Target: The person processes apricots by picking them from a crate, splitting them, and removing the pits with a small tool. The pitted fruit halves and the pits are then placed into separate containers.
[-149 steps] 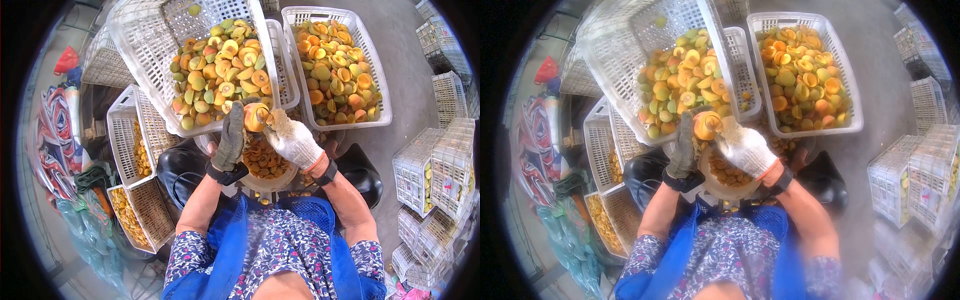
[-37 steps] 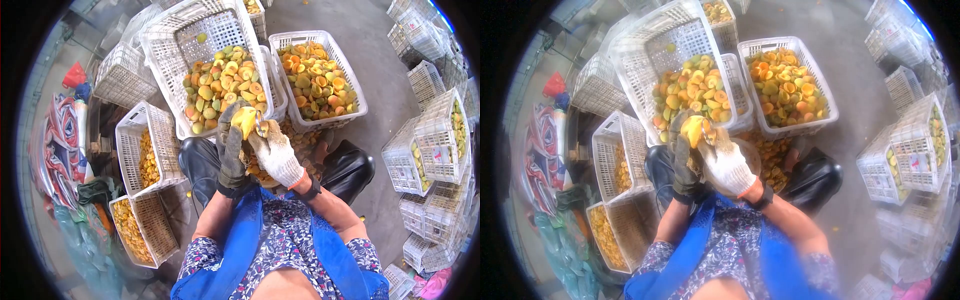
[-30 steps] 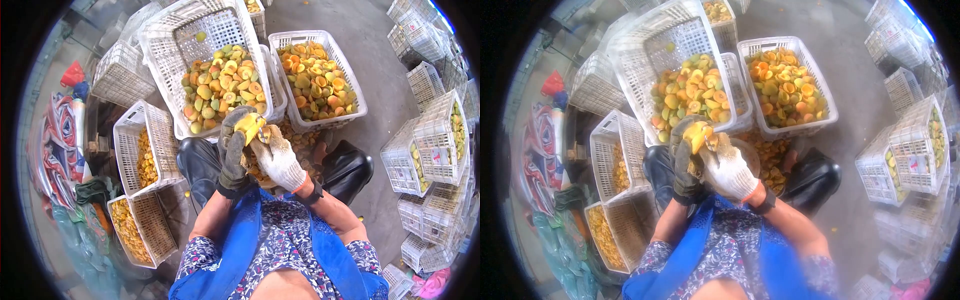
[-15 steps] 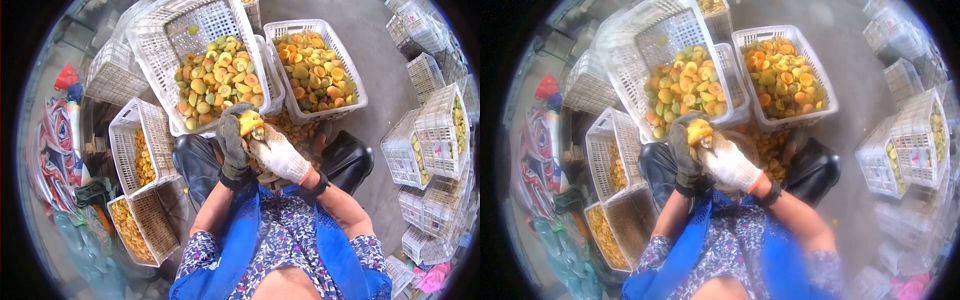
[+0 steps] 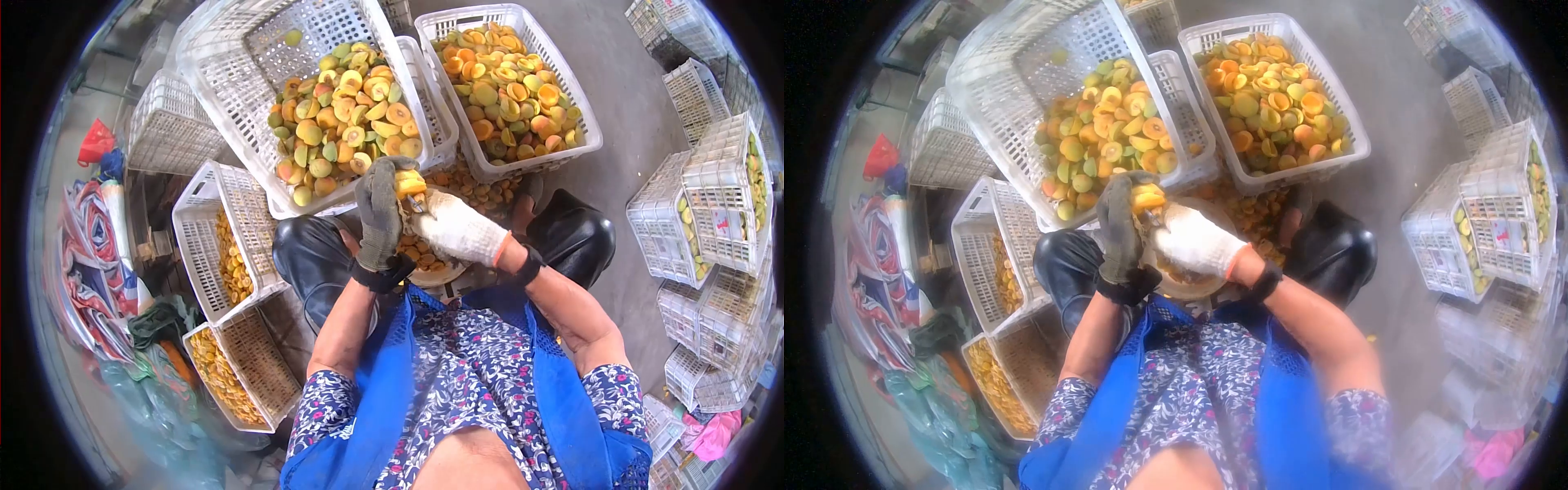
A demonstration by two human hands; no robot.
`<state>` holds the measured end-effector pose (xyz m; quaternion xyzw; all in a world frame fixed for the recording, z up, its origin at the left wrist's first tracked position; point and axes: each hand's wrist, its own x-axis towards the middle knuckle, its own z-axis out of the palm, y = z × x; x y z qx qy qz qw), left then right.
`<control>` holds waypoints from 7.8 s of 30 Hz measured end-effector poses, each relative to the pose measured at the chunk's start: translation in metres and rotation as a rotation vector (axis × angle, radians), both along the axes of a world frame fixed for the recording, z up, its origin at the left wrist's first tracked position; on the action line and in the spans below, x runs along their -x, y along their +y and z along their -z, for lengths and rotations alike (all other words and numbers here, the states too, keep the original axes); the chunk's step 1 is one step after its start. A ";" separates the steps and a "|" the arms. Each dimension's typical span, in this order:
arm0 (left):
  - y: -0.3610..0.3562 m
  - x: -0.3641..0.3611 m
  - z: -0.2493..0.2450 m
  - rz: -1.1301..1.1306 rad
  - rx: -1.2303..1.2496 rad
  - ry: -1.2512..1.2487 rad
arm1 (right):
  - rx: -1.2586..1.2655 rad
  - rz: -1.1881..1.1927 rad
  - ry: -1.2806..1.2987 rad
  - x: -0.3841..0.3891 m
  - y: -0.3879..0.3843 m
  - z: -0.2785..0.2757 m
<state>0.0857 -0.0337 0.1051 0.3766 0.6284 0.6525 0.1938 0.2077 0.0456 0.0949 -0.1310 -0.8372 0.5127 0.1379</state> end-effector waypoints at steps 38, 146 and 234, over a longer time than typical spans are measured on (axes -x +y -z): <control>0.038 0.036 0.050 0.123 0.323 0.206 | 1.027 -0.068 -0.400 0.021 0.048 0.024; 0.013 0.021 0.016 0.102 -0.147 -0.233 | -0.979 -0.083 0.110 0.016 0.032 0.006; 0.042 0.022 0.024 -0.099 0.056 -0.535 | -0.953 0.133 0.116 0.022 0.059 0.053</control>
